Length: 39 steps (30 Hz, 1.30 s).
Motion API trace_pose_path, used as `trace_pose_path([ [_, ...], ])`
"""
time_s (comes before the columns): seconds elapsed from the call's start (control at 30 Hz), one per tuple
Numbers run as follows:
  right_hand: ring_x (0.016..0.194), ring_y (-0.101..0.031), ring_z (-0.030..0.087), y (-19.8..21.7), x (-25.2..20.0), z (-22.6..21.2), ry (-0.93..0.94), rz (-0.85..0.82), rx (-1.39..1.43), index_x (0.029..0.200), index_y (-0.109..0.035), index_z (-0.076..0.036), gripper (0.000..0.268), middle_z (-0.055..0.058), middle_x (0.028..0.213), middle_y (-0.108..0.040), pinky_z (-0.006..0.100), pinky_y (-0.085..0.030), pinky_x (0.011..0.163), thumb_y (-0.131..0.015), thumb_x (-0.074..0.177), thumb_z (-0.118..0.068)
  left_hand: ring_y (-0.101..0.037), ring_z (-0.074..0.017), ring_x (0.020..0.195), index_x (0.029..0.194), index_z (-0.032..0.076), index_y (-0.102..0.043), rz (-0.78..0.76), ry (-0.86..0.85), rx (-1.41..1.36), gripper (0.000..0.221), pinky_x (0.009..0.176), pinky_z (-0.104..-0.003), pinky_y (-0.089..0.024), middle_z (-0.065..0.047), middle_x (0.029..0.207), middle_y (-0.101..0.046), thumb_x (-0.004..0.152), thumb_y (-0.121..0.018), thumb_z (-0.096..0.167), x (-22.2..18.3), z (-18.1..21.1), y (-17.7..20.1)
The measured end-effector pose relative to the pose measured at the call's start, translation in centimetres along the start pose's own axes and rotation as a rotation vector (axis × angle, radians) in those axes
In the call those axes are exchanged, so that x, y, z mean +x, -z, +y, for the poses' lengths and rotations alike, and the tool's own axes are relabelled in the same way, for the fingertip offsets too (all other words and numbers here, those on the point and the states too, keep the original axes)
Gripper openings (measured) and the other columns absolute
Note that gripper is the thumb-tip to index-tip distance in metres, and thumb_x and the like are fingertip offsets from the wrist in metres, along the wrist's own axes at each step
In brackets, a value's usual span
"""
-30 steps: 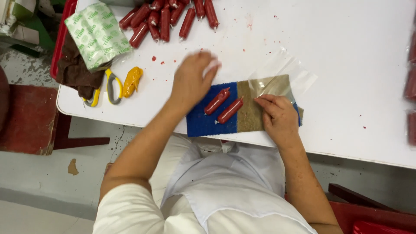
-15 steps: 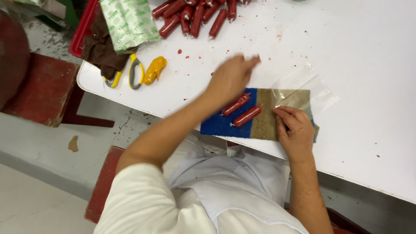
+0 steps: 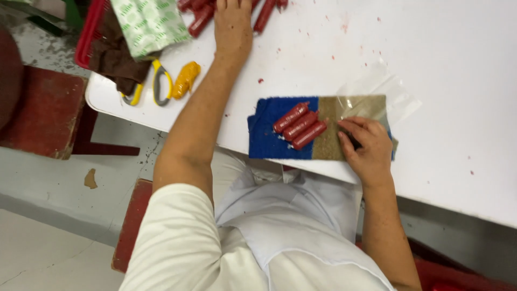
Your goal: The person places several processed red meat links into a plastic bag by hand, inserts a green label, and sets the completed package aside.
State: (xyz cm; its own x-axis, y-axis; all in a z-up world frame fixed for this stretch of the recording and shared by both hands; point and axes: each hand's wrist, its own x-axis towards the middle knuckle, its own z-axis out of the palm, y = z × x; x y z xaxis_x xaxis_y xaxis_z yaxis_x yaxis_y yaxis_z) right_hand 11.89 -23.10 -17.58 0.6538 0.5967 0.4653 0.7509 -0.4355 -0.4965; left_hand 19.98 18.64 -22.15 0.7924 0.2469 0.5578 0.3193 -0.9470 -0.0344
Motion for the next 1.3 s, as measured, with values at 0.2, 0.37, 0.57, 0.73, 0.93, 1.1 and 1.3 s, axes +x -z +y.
trace_pose_path([
  [0.2, 0.105, -0.061, 0.026, -0.7, -1.0, 1.2, -0.003, -0.001, 0.08, 0.113, -0.077, -0.012, 0.032, 0.01, 0.122, -0.068, 0.038, -0.052, 0.089, -0.063, 0.092, 0.009, -0.064, -0.0382, 0.094, 0.13, 0.006, -0.061, -0.073, 0.074, -0.709, 0.048, 0.083, -0.049, -0.05, -0.022, 0.099, -0.068, 0.085, -0.048, -0.005, -3.3, 2.0, 4.8],
  [0.37, 0.1, -0.065, 0.03, -0.5, -0.5, 0.6, -0.017, 0.047, 0.042, 0.111, -0.079, -0.014, 0.022, 0.011, 0.113, -0.07, 0.041, -0.053, 0.088, -0.071, 0.096, 0.001, -0.069, -0.0237, 0.105, 0.131, 0.017, -0.064, -0.033, -0.068, -0.8, 0.037, 0.09, -0.035, -0.056, -0.008, 0.121, -0.07, 0.095, -0.064, 0.013, -12.8, 12.5, 14.7],
  [0.57, 0.097, -0.068, 0.032, 0.1, 0.1, -0.6, -0.094, 0.055, 0.048, 0.109, -0.081, -0.016, 0.017, 0.01, 0.103, -0.072, 0.042, -0.053, 0.089, -0.073, 0.098, -0.005, -0.065, -0.0376, 0.107, 0.138, 0.018, -0.058, 0.196, -0.343, -0.403, 0.039, 0.082, -0.044, -0.054, -0.022, 0.126, -0.06, 0.1, -0.062, 0.028, -18.6, 16.9, 13.6],
  [0.73, 0.1, -0.068, 0.034, -0.1, -0.3, -0.2, -0.084, 0.039, 0.037, 0.109, -0.08, -0.017, 0.018, 0.011, 0.105, -0.071, 0.044, -0.053, 0.089, -0.073, 0.098, -0.005, -0.067, -0.0354, 0.105, 0.14, 0.022, -0.057, 0.205, -0.379, -0.461, 0.038, 0.081, -0.04, -0.053, -0.02, 0.127, -0.061, 0.102, -0.06, 0.018, -18.8, 16.2, 14.8],
  [0.93, 0.105, -0.067, 0.033, -0.4, -0.9, 0.0, -0.09, 0.012, -0.029, 0.111, -0.08, -0.024, 0.022, 0.008, 0.114, -0.072, 0.043, -0.052, 0.094, -0.071, 0.099, -0.008, -0.067, -0.0335, 0.106, 0.144, 0.025, -0.052, 0.317, -0.324, -0.323, 0.038, 0.08, -0.04, -0.055, -0.019, 0.133, -0.06, 0.106, -0.054, 0.024, -15.5, 13.5, 14.7],
  [1.1, 0.107, -0.064, 0.044, -0.1, -0.6, -0.3, -0.106, -0.02, 0.018, 0.121, -0.075, -0.018, 0.038, 0.019, 0.124, -0.07, 0.053, -0.05, 0.095, -0.061, 0.095, 0.005, -0.068, -0.0389, 0.104, 0.135, 0.025, -0.056, 0.262, -0.309, -0.392, 0.034, 0.073, -0.043, -0.058, -0.023, 0.138, -0.055, 0.102, -0.06, 0.016, -15.4, 12.2, 13.4],
  [1.3, 0.102, -0.069, 0.032, -0.5, -1.0, 1.8, -0.24, 0.011, 0.065, 0.129, -0.072, -0.017, 0.052, 0.014, 0.126, -0.071, 0.04, -0.055, 0.081, -0.073, 0.082, 0.005, -0.06, -0.0479, 0.116, 0.136, 0.026, -0.057, -0.218, -0.122, -0.738, 0.059, 0.086, -0.051, -0.059, -0.02, 0.137, -0.051, 0.084, -0.07, 0.002, -14.0, 9.3, 12.1],
])
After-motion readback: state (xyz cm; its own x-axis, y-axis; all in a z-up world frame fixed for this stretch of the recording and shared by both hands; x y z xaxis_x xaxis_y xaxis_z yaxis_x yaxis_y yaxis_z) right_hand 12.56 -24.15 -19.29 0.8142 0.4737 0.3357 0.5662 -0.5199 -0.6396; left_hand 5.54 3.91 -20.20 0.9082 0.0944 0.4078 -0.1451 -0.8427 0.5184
